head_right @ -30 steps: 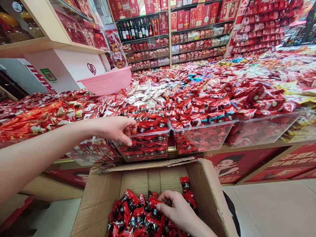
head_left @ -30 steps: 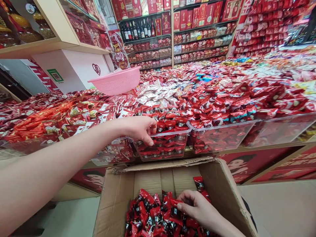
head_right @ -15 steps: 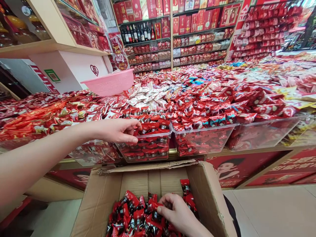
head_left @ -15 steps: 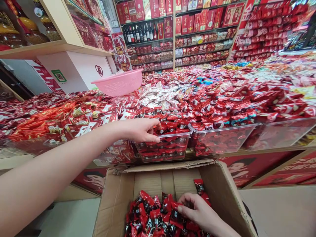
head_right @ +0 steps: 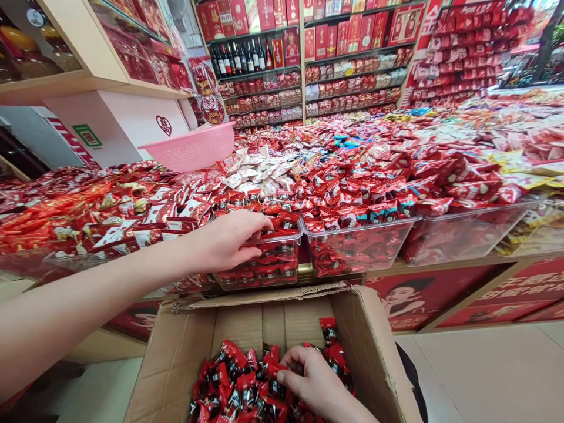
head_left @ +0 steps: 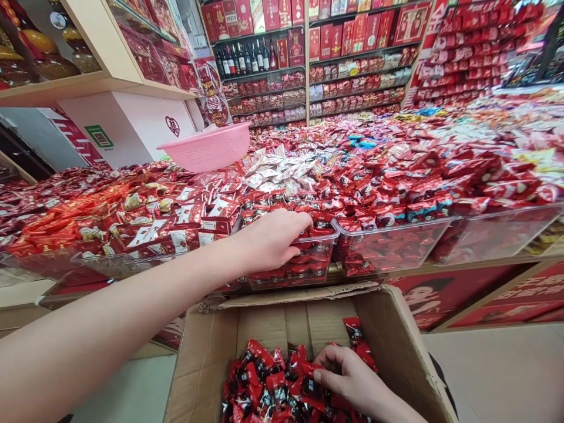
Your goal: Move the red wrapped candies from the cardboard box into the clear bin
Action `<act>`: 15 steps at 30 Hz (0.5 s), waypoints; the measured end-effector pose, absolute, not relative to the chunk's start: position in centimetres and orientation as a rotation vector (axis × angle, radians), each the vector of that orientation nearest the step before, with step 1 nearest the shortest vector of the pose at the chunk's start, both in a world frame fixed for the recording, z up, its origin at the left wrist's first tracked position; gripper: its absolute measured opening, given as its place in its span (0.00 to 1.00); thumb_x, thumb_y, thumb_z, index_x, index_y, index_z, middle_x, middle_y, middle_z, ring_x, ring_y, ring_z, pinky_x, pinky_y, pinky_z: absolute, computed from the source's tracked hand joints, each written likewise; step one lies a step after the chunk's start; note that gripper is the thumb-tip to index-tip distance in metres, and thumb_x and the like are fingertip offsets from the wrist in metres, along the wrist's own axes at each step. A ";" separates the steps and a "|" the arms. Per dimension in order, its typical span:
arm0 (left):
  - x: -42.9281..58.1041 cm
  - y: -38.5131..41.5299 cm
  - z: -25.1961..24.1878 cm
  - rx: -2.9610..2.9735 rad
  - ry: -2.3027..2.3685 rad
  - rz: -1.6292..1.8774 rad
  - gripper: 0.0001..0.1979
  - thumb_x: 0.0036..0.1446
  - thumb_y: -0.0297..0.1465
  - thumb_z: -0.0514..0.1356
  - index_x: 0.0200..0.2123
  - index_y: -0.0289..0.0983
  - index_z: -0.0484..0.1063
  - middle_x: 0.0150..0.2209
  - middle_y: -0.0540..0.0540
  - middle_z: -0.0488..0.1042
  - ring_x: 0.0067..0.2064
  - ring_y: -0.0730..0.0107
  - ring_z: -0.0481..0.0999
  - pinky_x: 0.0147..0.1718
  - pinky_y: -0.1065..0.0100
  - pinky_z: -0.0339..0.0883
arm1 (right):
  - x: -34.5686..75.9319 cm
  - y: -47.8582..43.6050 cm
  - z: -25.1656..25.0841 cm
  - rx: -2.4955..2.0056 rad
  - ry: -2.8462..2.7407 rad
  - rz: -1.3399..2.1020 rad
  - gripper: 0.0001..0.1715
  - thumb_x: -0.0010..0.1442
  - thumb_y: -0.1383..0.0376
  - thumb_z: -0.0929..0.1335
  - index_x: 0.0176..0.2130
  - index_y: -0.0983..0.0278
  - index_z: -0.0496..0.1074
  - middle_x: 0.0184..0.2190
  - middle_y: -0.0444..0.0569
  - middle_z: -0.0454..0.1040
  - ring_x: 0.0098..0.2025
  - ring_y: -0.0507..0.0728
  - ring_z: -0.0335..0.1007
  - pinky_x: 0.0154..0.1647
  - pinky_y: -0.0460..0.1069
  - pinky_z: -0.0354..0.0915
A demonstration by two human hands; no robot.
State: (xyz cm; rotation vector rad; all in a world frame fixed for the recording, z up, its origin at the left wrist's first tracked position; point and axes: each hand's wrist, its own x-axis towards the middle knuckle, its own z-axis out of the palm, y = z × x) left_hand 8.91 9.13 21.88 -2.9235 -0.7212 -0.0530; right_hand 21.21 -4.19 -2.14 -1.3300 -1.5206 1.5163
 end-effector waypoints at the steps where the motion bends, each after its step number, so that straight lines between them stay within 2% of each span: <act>1: 9.2 9.4 21.8 -2.943 -0.761 -0.022 0.11 0.46 0.29 0.54 0.37 0.36 0.61 0.35 0.47 0.67 0.37 0.67 0.64 0.35 0.69 0.57 | 21.2 -4.2 -2.2 -1.329 -1.526 1.512 0.13 0.47 0.59 0.64 0.26 0.68 0.67 0.20 0.43 0.63 0.23 0.48 0.55 0.24 0.42 0.53; 4: 9.8 10.2 22.0 -3.022 -0.925 0.121 0.08 0.45 0.29 0.54 0.32 0.38 0.61 0.31 0.50 0.67 0.31 0.71 0.65 0.27 0.72 0.57 | 21.3 -4.2 -2.3 -1.333 -1.531 1.509 0.13 0.48 0.59 0.64 0.26 0.68 0.67 0.20 0.43 0.63 0.23 0.48 0.54 0.24 0.42 0.53; 7: 10.3 10.7 22.7 -3.098 -1.013 0.254 0.11 0.44 0.28 0.54 0.35 0.39 0.61 0.29 0.51 0.67 0.27 0.74 0.64 0.23 0.74 0.55 | 21.4 -4.2 -2.5 -1.357 -1.530 1.506 0.13 0.47 0.58 0.64 0.27 0.67 0.68 0.20 0.42 0.64 0.23 0.48 0.54 0.23 0.42 0.52; 10: 10.6 10.5 22.9 -3.099 -1.028 0.279 0.16 0.44 0.28 0.54 0.40 0.41 0.59 0.29 0.52 0.67 0.28 0.73 0.65 0.23 0.73 0.55 | 21.5 -4.3 -2.5 -1.386 -1.536 1.490 0.13 0.46 0.58 0.64 0.27 0.67 0.68 0.20 0.42 0.63 0.23 0.48 0.53 0.23 0.42 0.52; 15: 10.7 9.8 22.7 -3.012 -1.085 0.235 0.17 0.46 0.28 0.51 0.42 0.43 0.60 0.34 0.49 0.69 0.31 0.70 0.66 0.27 0.71 0.56 | 21.4 -4.4 -2.0 -1.411 -1.541 1.503 0.12 0.46 0.60 0.65 0.26 0.67 0.68 0.18 0.40 0.59 0.21 0.47 0.50 0.21 0.42 0.49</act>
